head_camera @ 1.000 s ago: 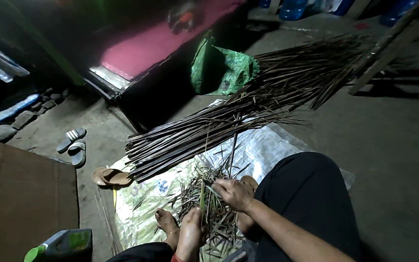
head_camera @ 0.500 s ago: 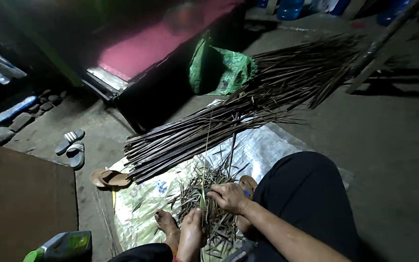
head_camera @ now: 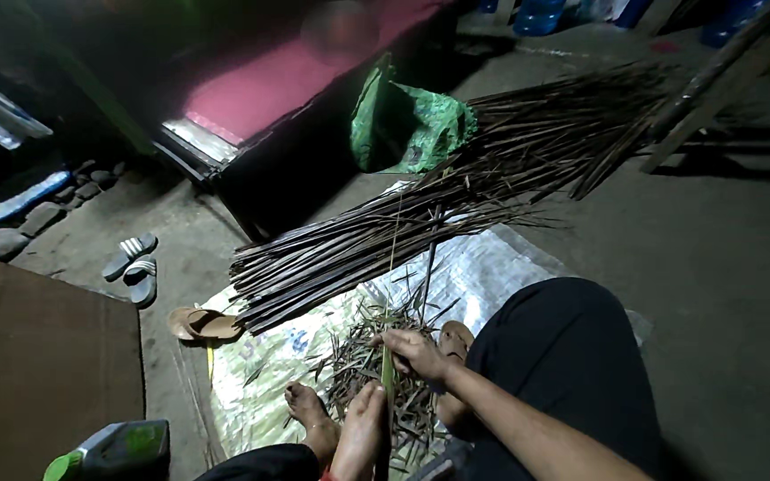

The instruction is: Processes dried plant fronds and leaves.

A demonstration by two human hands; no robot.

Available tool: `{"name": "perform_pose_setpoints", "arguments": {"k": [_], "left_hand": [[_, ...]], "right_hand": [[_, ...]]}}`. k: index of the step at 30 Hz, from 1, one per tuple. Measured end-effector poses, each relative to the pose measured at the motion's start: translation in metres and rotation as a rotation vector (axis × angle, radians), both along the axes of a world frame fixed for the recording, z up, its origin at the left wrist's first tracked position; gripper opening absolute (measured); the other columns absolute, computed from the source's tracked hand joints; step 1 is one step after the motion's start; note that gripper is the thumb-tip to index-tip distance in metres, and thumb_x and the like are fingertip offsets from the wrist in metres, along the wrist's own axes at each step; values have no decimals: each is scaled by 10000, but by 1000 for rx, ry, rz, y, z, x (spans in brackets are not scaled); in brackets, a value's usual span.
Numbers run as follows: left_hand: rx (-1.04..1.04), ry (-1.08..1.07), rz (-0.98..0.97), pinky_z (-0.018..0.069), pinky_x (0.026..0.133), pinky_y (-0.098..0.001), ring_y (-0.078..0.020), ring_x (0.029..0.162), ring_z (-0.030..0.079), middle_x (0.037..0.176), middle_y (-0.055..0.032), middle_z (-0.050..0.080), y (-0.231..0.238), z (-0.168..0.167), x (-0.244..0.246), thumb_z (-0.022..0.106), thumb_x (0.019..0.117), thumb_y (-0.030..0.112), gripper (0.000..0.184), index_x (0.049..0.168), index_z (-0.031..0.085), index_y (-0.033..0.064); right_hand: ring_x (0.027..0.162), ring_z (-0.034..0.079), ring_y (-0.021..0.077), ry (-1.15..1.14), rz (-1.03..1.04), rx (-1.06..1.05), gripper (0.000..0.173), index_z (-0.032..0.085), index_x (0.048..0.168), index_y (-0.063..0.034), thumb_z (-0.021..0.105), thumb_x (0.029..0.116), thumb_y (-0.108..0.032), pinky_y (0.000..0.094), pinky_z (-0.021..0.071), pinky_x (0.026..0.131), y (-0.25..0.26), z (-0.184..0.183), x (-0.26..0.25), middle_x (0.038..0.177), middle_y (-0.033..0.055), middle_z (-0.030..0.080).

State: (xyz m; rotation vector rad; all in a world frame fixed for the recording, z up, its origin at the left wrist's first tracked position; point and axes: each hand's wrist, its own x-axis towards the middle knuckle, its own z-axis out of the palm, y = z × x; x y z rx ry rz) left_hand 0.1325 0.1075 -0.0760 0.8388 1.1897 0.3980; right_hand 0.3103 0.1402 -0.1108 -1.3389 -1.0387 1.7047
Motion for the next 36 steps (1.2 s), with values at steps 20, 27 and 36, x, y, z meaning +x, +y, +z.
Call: {"name": "perform_pose_setpoints", "arguments": {"k": [20,27,36], "left_hand": [[-31,45,166,323,389,-182,-32,407,349,556,53,417,6,2,-1,316,1134,219,373,867,542,88],[-16,52,159,350,406,-184,-38,423,383,572,45,451,8,2,-4,316,1125,191,366,873,562,88],[-33,16,139,331,399,-176,-30,421,366,575,45,443,3,8,-2,327,1129,190,355,895,566,73]], "right_hand": [[853,697,390,-824,183,312,541,677,999,34,395,1088,-418,596,519,767,-5,-7,14,848,212,687],[708,668,346,-665,272,522,536,662,878,25,411,1070,-407,550,501,642,-29,3,-12,721,177,640],[807,668,348,-794,101,284,531,657,958,28,395,1088,-415,555,506,750,-2,-6,16,806,186,651]]}}
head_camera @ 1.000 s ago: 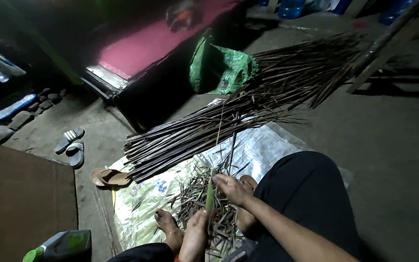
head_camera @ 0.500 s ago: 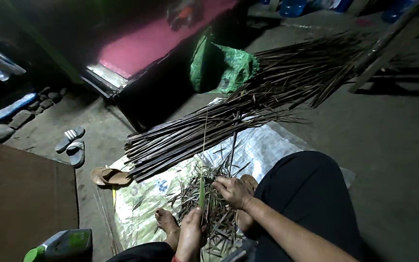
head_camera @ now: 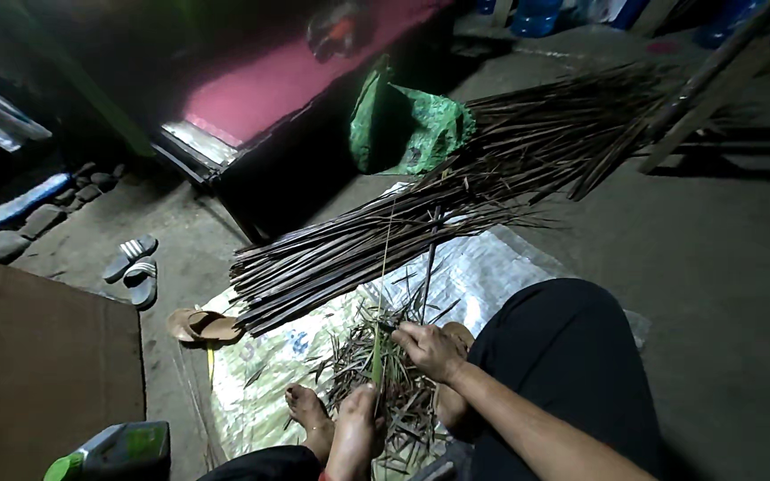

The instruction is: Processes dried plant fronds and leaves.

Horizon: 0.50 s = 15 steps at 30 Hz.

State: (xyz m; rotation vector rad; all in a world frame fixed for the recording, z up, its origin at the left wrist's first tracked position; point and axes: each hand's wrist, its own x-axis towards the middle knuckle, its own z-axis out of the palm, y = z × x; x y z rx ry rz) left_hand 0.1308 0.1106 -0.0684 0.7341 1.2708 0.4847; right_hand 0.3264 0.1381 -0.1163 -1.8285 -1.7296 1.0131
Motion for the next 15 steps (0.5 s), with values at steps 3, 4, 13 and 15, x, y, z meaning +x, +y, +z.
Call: {"name": "perform_pose_setpoints", "arguments": {"k": [3,4,13,15], "left_hand": [[3,6,-12,344,402,-175,-29,421,381,574,47,454,2,-2,-1,317,1130,199,362,893,563,80],[7,1,-12,343,402,-179,-30,424,380,579,46,456,3,-2,-2,312,1129,194,362,904,572,78],[-5,4,-29,317,394,-168,-24,412,353,556,52,422,1,-1,0,316,1130,191,370,855,541,91],[-5,9,-35,332,396,-172,-27,412,365,558,52,428,2,0,-1,317,1127,189,369,859,550,89]], "right_hand": [[729,656,350,119,155,94,539,665,907,47,415,1071,-402,561,504,677,-18,10,-18,740,188,637],[700,646,344,145,192,111,550,655,877,43,410,1068,-411,554,493,652,-22,10,-23,710,178,620],[878,697,381,-112,140,-22,551,668,984,9,373,1087,-445,594,508,772,0,-4,-3,864,201,688],[916,713,399,-160,57,-10,528,682,1021,23,403,1089,-420,600,523,798,1,-2,-6,915,222,712]]}}
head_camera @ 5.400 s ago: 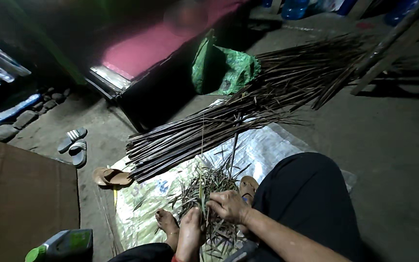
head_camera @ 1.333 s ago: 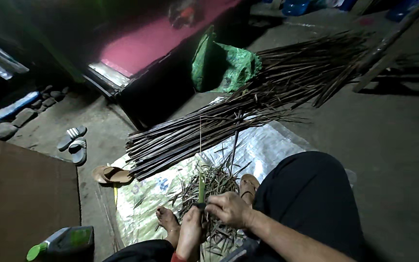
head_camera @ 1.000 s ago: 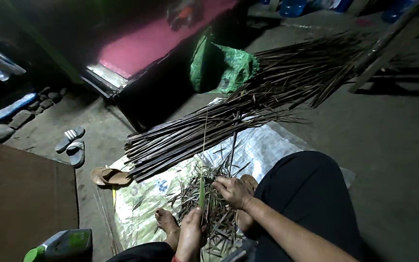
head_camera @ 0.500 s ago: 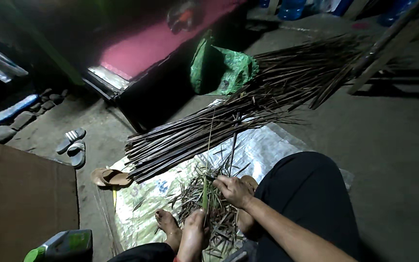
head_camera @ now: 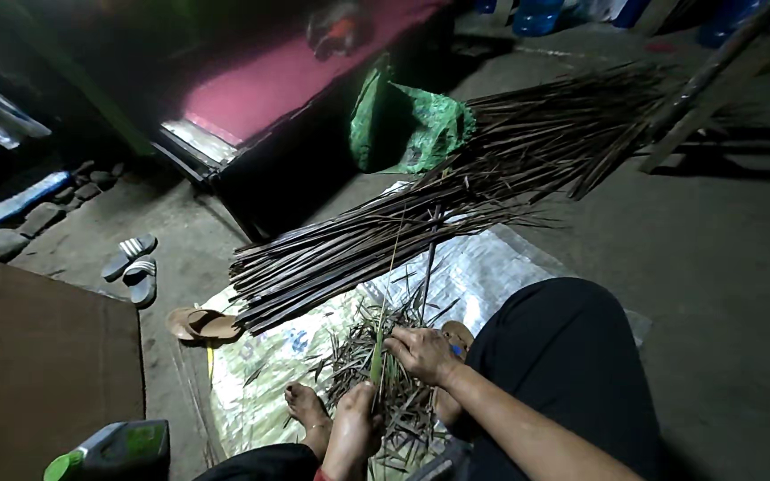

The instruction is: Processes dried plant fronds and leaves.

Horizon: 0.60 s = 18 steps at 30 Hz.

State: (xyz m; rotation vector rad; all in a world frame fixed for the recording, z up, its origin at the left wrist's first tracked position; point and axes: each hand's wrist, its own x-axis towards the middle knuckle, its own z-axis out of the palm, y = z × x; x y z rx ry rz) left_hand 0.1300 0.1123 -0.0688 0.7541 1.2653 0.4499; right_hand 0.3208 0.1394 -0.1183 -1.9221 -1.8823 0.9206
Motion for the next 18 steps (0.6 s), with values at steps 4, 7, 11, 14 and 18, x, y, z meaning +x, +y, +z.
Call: {"name": "perform_pose_setpoints", "arguments": {"k": [4,7,11,14,18], "left_hand": [[8,-14,-7,317,403,-171,-22,423,354,563,60,425,-3,1,1,319,1122,168,367,854,557,93],[3,-19,-3,340,396,-171,-27,421,380,579,45,452,-2,-4,3,320,1128,183,356,895,565,74],[-39,-34,-38,448,438,-185,-49,466,493,645,6,531,-2,-5,2,337,1130,183,306,1000,575,42],[-81,-68,-115,532,510,-232,-86,539,587,706,-22,595,-3,-2,1,325,1131,175,295,1097,576,24],[-53,-51,-84,430,444,-172,-36,466,475,633,23,507,-4,-7,2,326,1129,169,286,1017,558,43]], "right_hand": [[930,691,366,105,-251,-57,498,680,1080,25,402,1104,-387,573,513,850,8,5,16,937,211,697],[693,544,164,449,-214,-131,440,672,1109,26,390,1113,-312,359,486,710,3,15,9,799,78,582],[480,403,18,924,-141,-415,416,606,1265,-9,345,1115,-296,193,379,484,-3,12,-11,642,-64,461],[472,409,16,937,-249,-332,413,622,1258,0,341,1124,-272,195,395,490,3,13,-7,608,-77,450],[558,434,34,736,-240,-173,400,639,1125,33,361,1122,-255,224,419,585,5,12,3,662,-49,464]]}}
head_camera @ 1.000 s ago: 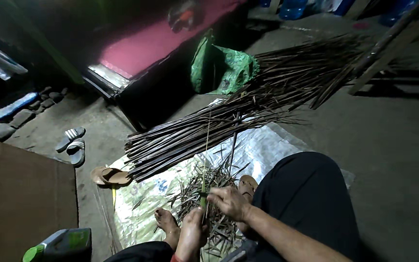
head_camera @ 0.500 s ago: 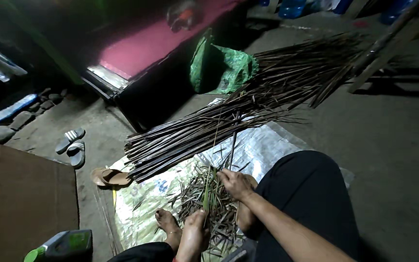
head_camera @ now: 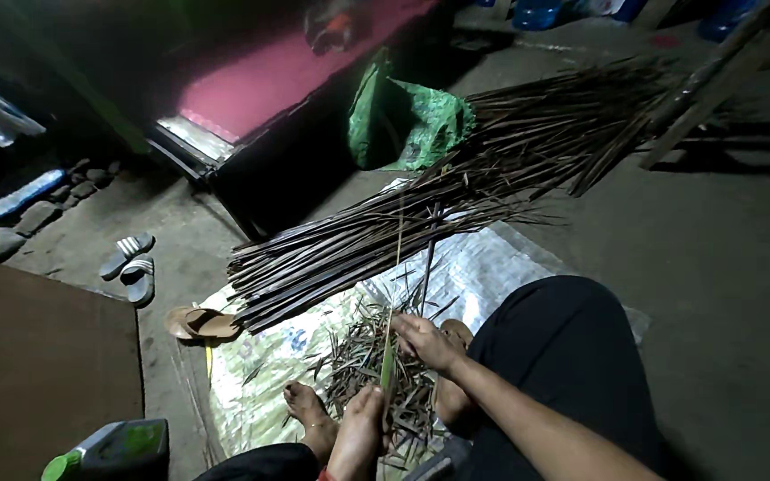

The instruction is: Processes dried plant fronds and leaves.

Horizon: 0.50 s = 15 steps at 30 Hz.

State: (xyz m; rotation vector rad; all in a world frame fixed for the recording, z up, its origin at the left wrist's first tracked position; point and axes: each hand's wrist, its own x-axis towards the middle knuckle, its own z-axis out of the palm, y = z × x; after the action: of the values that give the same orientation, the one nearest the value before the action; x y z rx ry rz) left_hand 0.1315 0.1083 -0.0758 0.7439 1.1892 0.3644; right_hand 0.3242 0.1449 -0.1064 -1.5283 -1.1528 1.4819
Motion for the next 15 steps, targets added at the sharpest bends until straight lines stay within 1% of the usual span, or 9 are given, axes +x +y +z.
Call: {"name": "perform_pose_setpoints", "arguments": {"k": [1,2,3,4,5,7,10,13,15], "left_hand": [[38,41,34,391,434,-172,-31,457,436,619,33,485,1,-2,0,332,1130,183,304,1003,573,46],[81,80,55,377,428,-180,-34,450,419,606,38,475,3,-4,0,336,1130,194,323,988,587,47],[111,107,65,377,424,-193,-43,445,414,601,34,472,6,-7,-2,337,1131,202,337,975,591,46],[123,121,76,375,429,-204,-50,449,410,608,30,469,7,-9,-3,337,1130,206,340,964,588,49],[124,123,96,373,424,-198,-46,444,408,605,34,470,8,-10,-4,337,1128,197,339,938,580,59],[107,107,144,370,406,-184,-35,427,414,579,41,481,8,-10,-3,327,1126,182,348,884,557,86],[76,101,174,357,400,-179,-33,422,403,570,44,470,7,-9,-2,316,1131,196,357,881,550,95],[51,98,160,332,398,-183,-37,419,366,579,44,431,6,-3,-2,318,1135,205,341,925,555,79],[61,78,135,329,389,-177,-32,409,356,568,49,421,5,0,-2,315,1134,203,342,908,544,84]], "right_hand": [[627,479,81,-97,73,35,430,655,1062,47,368,1114,-270,283,452,656,-4,0,0,718,5,517],[711,542,153,-177,156,83,458,666,1014,61,386,1102,-290,370,483,730,-10,1,-1,784,79,586],[750,583,227,-247,236,144,475,663,967,62,406,1090,-318,449,490,747,-16,1,-5,799,133,610],[749,622,291,-318,311,217,493,661,934,55,424,1080,-352,514,500,725,-23,0,-11,778,168,626],[730,651,329,-380,374,293,509,666,911,40,437,1074,-384,549,508,686,-28,0,-16,749,179,637],[740,684,365,-461,474,376,532,678,910,29,433,1075,-413,574,517,674,-35,0,-24,758,190,663],[737,691,361,-536,473,435,561,671,884,25,416,1071,-438,560,515,652,-36,-6,-26,758,187,665],[815,709,384,-584,351,311,517,691,954,34,444,1073,-405,593,531,731,-25,-9,-17,822,208,696],[833,697,377,-581,260,219,509,689,986,36,436,1077,-396,590,524,758,-15,-11,-4,833,208,689]]}}
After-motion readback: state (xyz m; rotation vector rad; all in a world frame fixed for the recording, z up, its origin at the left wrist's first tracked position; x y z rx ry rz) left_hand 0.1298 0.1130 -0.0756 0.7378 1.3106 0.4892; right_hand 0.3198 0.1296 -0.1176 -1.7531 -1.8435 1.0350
